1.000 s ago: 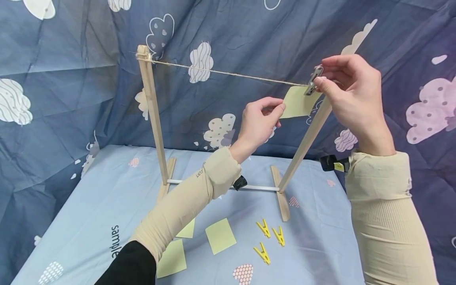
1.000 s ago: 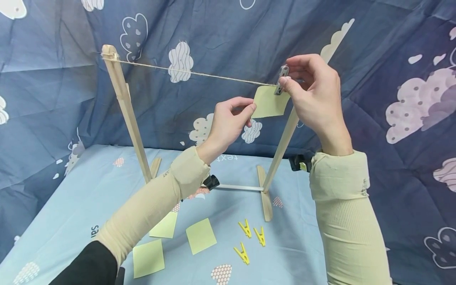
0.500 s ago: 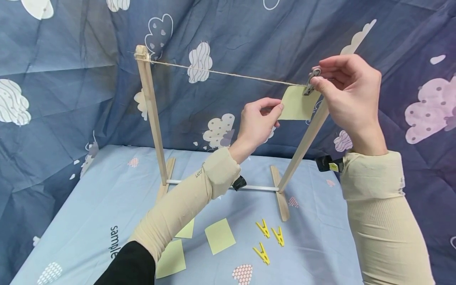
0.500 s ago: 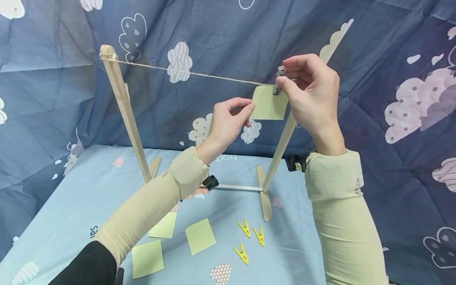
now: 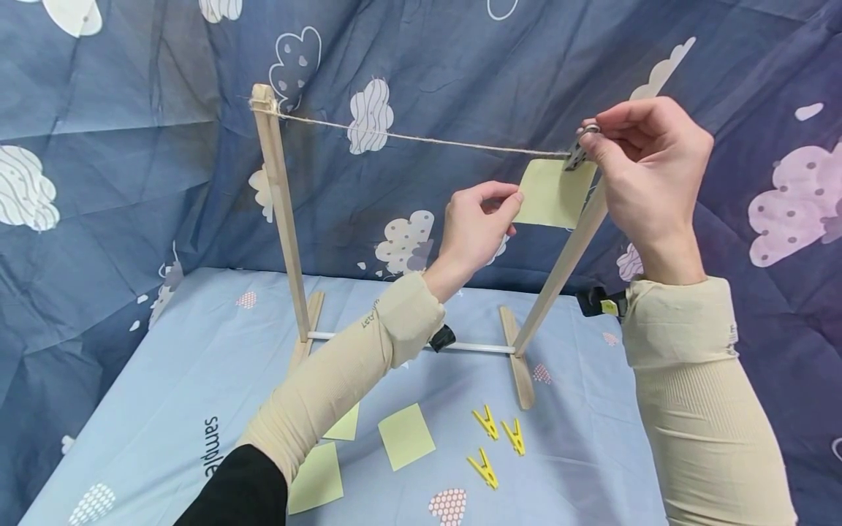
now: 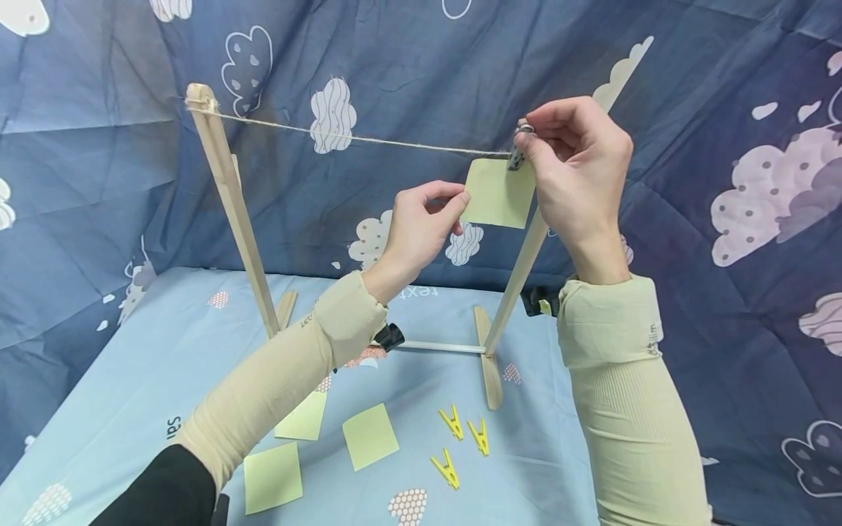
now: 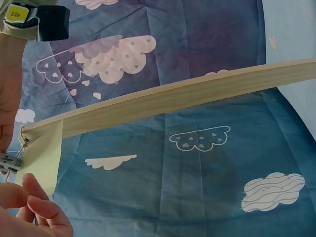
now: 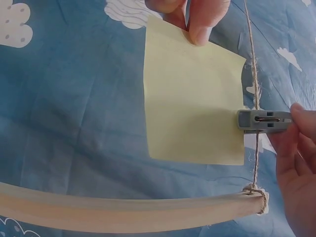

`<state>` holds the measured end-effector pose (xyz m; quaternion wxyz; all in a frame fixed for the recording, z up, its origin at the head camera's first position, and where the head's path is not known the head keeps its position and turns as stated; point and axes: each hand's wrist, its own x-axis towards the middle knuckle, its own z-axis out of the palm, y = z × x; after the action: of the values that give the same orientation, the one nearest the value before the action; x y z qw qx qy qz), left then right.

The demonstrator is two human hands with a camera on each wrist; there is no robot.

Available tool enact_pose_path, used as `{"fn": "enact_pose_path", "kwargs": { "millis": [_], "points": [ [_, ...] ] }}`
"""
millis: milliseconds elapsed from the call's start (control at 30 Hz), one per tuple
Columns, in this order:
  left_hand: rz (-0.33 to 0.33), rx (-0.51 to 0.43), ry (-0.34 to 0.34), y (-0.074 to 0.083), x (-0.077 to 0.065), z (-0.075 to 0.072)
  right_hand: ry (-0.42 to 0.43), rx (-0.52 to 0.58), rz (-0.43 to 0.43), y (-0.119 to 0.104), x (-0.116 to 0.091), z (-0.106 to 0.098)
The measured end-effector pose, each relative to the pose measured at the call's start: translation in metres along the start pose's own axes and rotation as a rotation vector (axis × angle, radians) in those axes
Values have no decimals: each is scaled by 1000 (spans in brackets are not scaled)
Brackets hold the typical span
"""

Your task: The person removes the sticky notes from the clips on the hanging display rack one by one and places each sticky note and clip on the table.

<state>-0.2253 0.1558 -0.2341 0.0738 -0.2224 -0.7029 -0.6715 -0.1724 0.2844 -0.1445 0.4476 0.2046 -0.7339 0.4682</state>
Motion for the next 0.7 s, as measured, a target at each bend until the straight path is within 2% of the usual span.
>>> {"fn": "enact_pose_path", "kwargs": {
  "millis": [100,200,400,700],
  "points": [
    [-11,-2,-3,0,-1,-1,3,-57,-35,0,0,0],
    [-13,-1,-5,-1,-1,-1,21,-44,-9,0,0,1],
    [-5,6,-4,-2,-1,-3,30,-67,-87,0,1,3],
    [-9,-8,-2,-2,-2,-4,71,-42,-78,-3,3,7]
  ]
}}
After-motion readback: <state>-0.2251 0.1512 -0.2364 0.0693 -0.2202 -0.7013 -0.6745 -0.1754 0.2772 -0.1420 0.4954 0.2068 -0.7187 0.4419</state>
